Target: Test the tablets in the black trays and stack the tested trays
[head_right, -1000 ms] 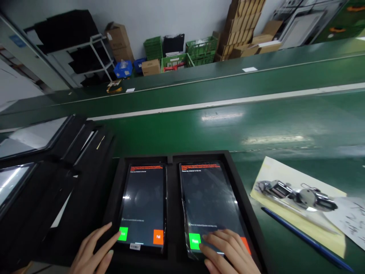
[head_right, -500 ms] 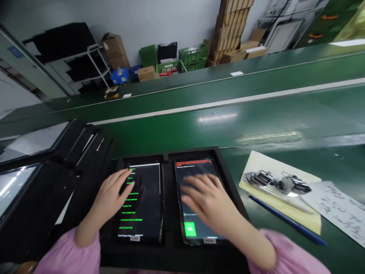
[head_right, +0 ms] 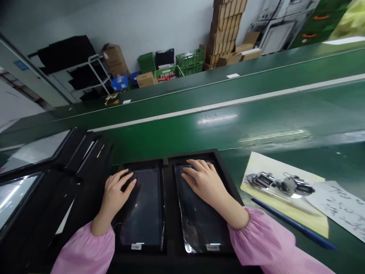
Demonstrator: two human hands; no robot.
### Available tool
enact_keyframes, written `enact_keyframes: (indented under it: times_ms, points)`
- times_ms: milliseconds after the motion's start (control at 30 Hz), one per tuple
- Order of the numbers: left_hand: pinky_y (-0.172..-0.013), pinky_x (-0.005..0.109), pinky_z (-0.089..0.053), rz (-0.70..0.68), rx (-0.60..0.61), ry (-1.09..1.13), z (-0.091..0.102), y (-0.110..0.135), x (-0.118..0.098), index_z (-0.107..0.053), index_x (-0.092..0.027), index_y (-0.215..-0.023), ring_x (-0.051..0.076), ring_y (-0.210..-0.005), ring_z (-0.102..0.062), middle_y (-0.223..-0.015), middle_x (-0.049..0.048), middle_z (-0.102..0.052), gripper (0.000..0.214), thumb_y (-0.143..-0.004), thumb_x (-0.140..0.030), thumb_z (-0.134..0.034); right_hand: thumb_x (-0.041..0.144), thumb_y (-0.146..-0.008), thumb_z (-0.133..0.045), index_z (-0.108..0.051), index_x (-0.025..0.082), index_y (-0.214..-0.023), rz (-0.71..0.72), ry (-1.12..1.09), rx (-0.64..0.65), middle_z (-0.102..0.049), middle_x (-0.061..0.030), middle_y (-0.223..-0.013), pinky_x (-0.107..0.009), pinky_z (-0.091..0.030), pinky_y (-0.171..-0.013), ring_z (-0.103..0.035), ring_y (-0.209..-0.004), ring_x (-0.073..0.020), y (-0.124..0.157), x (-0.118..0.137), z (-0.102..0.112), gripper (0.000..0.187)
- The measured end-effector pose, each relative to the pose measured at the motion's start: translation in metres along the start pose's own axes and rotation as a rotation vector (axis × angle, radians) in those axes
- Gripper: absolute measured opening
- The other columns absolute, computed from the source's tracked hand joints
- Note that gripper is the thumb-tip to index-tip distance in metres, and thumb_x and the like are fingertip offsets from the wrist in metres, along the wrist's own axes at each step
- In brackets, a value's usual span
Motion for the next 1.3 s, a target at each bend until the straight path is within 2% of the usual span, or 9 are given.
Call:
enact_keyframes:
  times_ms: [267, 500, 700, 800, 933, 1000, 1067, 1167, 1300]
  points:
    - [-0.113, 0.08, -0.043, 0.026, 0.149, -0.004, -0.023, 0.004, 0.006, -0.076, -0.031, -0.13, 0.04, -0.137, -0.061, -0.147, 0.0115, -0.067, 0.03, -0.106, -0.04, -0.06, 0.035, -0.109, -0.058, -0.078, 0.024, -0.121, 0.026, 0.049, 0.06, -0.067, -0.0155, -0.142, -0.051, -0.053, -0.089, -0.063, -0.122, -0.037, 0.002, 0.004, -0.016, 0.026]
    - [-0.118, 0.073, -0.042, 0.032, 0.165, -0.013, -0.026, 0.004, 0.007, -0.076, -0.03, -0.131, 0.036, -0.137, -0.062, -0.146, 0.0124, -0.067, 0.031, -0.106, -0.038, -0.059, 0.035, -0.111, -0.055, -0.077, 0.024, -0.123, 0.036, 0.057, 0.067, -0.067, -0.0158, -0.14, -0.047, -0.05, -0.086, -0.063, -0.118, -0.0354, 0.003, 0.001, -0.017, 0.028]
    - [-0.114, 0.071, -0.046, 0.001, 0.136, -0.004, -0.025, 0.004, 0.006, -0.078, -0.027, -0.126, 0.036, -0.132, -0.065, -0.141, 0.0146, -0.069, 0.03, -0.106, -0.037, -0.058, 0.036, -0.108, -0.061, -0.076, 0.025, -0.123, 0.016, 0.081, 0.097, -0.071, -0.009, -0.099, -0.037, -0.038, -0.072, -0.062, -0.089, -0.0268, 0.003, 0.008, -0.013, 0.024]
    - [-0.114, 0.066, -0.048, -0.028, 0.107, 0.003, -0.022, 0.002, 0.003, -0.078, -0.028, -0.125, 0.034, -0.13, -0.066, -0.139, 0.0135, -0.071, 0.029, -0.106, -0.036, -0.058, 0.036, -0.11, -0.057, -0.076, 0.024, -0.122, 0.012, 0.072, 0.091, -0.07, -0.0071, -0.093, -0.036, -0.036, -0.071, -0.062, -0.086, -0.0251, 0.001, 0.01, -0.011, 0.025]
    - [-0.118, 0.064, -0.045, -0.044, -0.007, -0.002, -0.001, 0.001, -0.001, -0.075, -0.024, -0.128, 0.034, -0.131, -0.066, -0.14, 0.0147, -0.07, 0.029, -0.108, -0.035, -0.056, 0.039, -0.115, -0.044, -0.072, 0.021, -0.133, -0.057, 0.047, 0.005, -0.069, -0.0067, -0.091, -0.035, -0.039, -0.07, -0.064, -0.08, -0.0209, 0.001, -0.009, 0.014, 0.038]
    - [-0.118, 0.062, -0.045, -0.046, -0.091, -0.002, 0.016, 0.004, -0.004, -0.072, -0.023, -0.13, 0.034, -0.129, -0.067, -0.137, 0.0151, -0.071, 0.029, -0.108, -0.033, -0.057, 0.04, -0.116, -0.039, -0.067, 0.016, -0.139, -0.135, 0.037, -0.087, -0.067, -0.0074, -0.088, -0.035, -0.042, -0.07, -0.064, -0.077, -0.0207, 0.007, -0.023, 0.041, 0.044]
    - [-0.117, 0.059, -0.046, -0.072, -0.134, 0.015, 0.029, 0.007, -0.013, -0.069, -0.023, -0.132, 0.032, -0.124, -0.07, -0.133, 0.0134, -0.073, 0.028, -0.107, -0.032, -0.059, 0.039, -0.116, -0.04, -0.067, 0.014, -0.137, -0.167, -0.001, -0.174, -0.064, -0.0055, -0.082, -0.035, -0.044, -0.068, -0.062, -0.073, -0.0201, 0.02, -0.024, 0.07, 0.042]
    - [-0.117, 0.056, -0.046, -0.14, -0.089, 0.038, 0.032, 0.003, -0.035, -0.064, -0.025, -0.137, 0.029, -0.12, -0.071, -0.132, 0.011, -0.074, 0.031, -0.108, -0.033, -0.059, 0.032, -0.115, -0.047, -0.068, 0.019, -0.128, -0.069, -0.114, -0.206, -0.062, -0.0011, -0.079, -0.032, -0.045, -0.067, -0.061, -0.07, -0.0165, 0.04, 0.009, 0.095, 0.029]
    - [-0.119, 0.063, -0.041, -0.185, 0.033, 0.042, 0.014, -0.016, -0.061, -0.062, -0.025, -0.141, 0.032, -0.126, -0.069, -0.135, 0.0115, -0.074, 0.036, -0.108, -0.04, -0.058, 0.02, -0.113, -0.043, -0.068, 0.019, -0.123, 0.113, -0.275, -0.071, -0.066, -0.0006, -0.082, -0.032, -0.048, -0.069, -0.063, -0.071, -0.0151, 0.067, 0.078, 0.084, 0.026]
Point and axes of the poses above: each hand's wrist, its own y-axis away from the middle knuckle, its own z-axis out of the back of the hand, x = y × z, the point moved 10 cm from there along -y, towards the middle knuckle
